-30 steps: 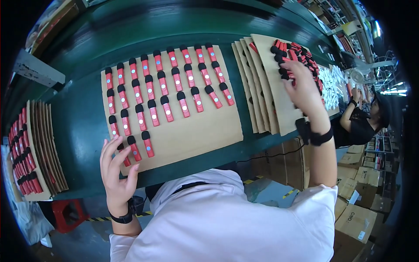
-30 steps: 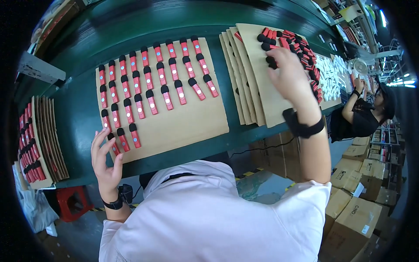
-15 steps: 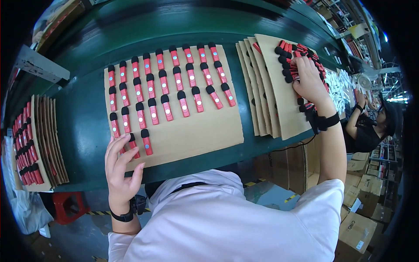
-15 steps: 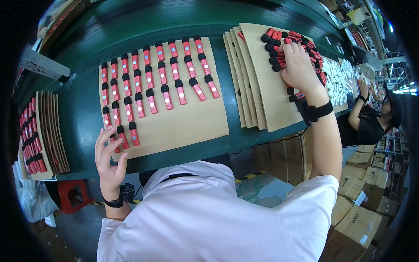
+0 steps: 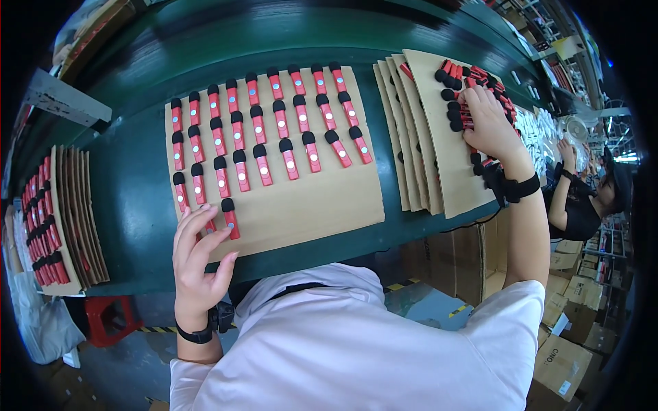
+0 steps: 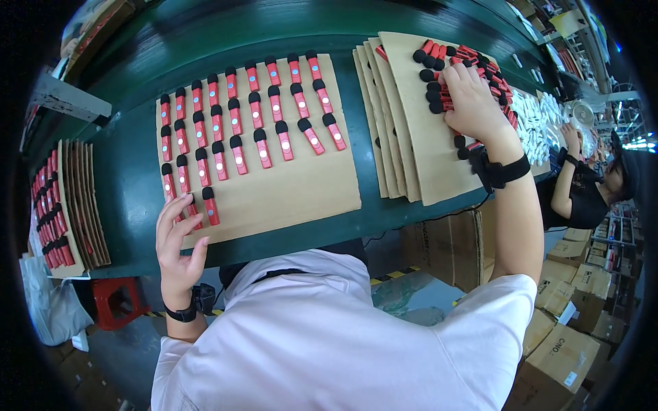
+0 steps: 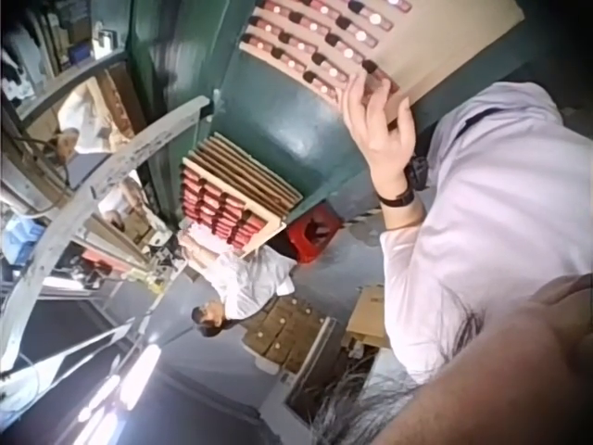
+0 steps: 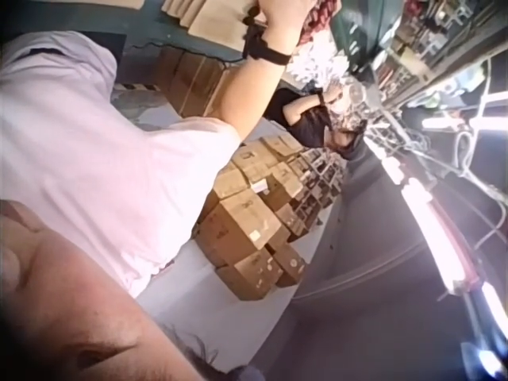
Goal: Assembling small electronic components and placing them systematically into an assembly tray.
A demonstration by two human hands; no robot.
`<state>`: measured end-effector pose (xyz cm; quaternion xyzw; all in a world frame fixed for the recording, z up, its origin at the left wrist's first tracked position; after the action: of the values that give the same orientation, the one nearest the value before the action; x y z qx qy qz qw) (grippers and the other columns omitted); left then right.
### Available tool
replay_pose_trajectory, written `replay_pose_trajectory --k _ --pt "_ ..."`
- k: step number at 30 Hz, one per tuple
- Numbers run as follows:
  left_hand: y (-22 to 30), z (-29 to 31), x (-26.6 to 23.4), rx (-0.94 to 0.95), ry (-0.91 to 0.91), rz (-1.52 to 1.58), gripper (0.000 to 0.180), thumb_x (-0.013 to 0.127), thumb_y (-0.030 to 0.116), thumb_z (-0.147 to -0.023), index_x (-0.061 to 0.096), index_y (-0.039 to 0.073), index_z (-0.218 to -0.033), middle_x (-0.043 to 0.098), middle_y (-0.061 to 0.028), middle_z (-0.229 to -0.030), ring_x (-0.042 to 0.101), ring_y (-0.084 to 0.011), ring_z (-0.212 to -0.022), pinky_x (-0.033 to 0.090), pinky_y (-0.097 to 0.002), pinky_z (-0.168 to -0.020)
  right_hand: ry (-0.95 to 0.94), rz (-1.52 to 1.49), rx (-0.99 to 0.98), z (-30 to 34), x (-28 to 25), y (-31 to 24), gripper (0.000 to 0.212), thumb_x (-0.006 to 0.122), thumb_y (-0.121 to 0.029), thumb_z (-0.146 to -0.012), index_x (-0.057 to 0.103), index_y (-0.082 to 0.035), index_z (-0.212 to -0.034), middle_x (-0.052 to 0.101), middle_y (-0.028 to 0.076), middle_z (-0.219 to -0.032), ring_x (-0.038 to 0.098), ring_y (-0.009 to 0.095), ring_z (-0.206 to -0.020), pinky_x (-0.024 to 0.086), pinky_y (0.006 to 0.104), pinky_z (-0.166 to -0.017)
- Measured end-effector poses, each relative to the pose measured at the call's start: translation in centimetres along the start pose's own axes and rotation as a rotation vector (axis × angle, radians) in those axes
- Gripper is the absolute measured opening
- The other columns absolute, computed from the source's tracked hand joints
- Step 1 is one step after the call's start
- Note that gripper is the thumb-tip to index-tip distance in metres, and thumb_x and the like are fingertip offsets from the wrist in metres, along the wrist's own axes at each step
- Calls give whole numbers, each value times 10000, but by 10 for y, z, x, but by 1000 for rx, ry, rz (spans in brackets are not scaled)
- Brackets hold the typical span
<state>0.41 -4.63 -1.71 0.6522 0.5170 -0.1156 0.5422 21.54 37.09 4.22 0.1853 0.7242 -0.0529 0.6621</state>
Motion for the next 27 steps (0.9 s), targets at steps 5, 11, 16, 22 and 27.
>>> replay_pose_trajectory --k 5,11,16,22,27 --pt "-1 0 1 -2 -2 13 333 747 53 -686 659 20 -1005 592 -196 -1251 545 -395 -1204 347 -546 -1097 -89 -85 33 0 3 9 436 576 44 -665 480 -24 -1086 534 164 -1061 509 352 -1025 414 401 -941" --pt "-1 0 0 3 0 18 333 749 54 -685 658 20 -1004 600 -192 -1240 555 -387 -1194 347 -553 -1096 -15 -440 284 3 -3 16 325 586 8 -763 484 -9 -1070 525 63 -915 509 161 -851 431 276 -761" --pt "0 -2 1 5 -5 31 326 750 54 -686 657 17 -997 609 -191 -1224 566 -372 -1182 352 -555 -1093 -63 -553 500 7 4 27 255 580 -16 -810 499 9 -1051 513 2 -817 483 66 -760 401 223 -659" --pt "2 -7 4 25 -30 56 318 750 55 -687 658 15 -989 612 -193 -1214 569 -367 -1177 358 -552 -1088 111 -772 547 5 -3 29 262 626 -72 -845 532 12 -1075 561 7 -818 537 105 -752 440 242 -696" --pt "5 -12 6 39 -33 53 321 753 55 -683 658 16 -987 612 -192 -1210 569 -369 -1174 366 -548 -1082 239 -1439 496 -5 -3 20 133 596 -53 -910 547 -33 -1032 496 -23 -817 475 86 -746 393 218 -624"
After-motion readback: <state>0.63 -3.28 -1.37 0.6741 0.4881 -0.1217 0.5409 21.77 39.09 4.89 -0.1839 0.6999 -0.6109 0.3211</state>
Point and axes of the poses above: each hand's wrist, its own z-axis away from the middle knuckle, its own x-axis out of the palm, y = z × x, the point moved 6 cm from there along -z, towards the middle knuckle
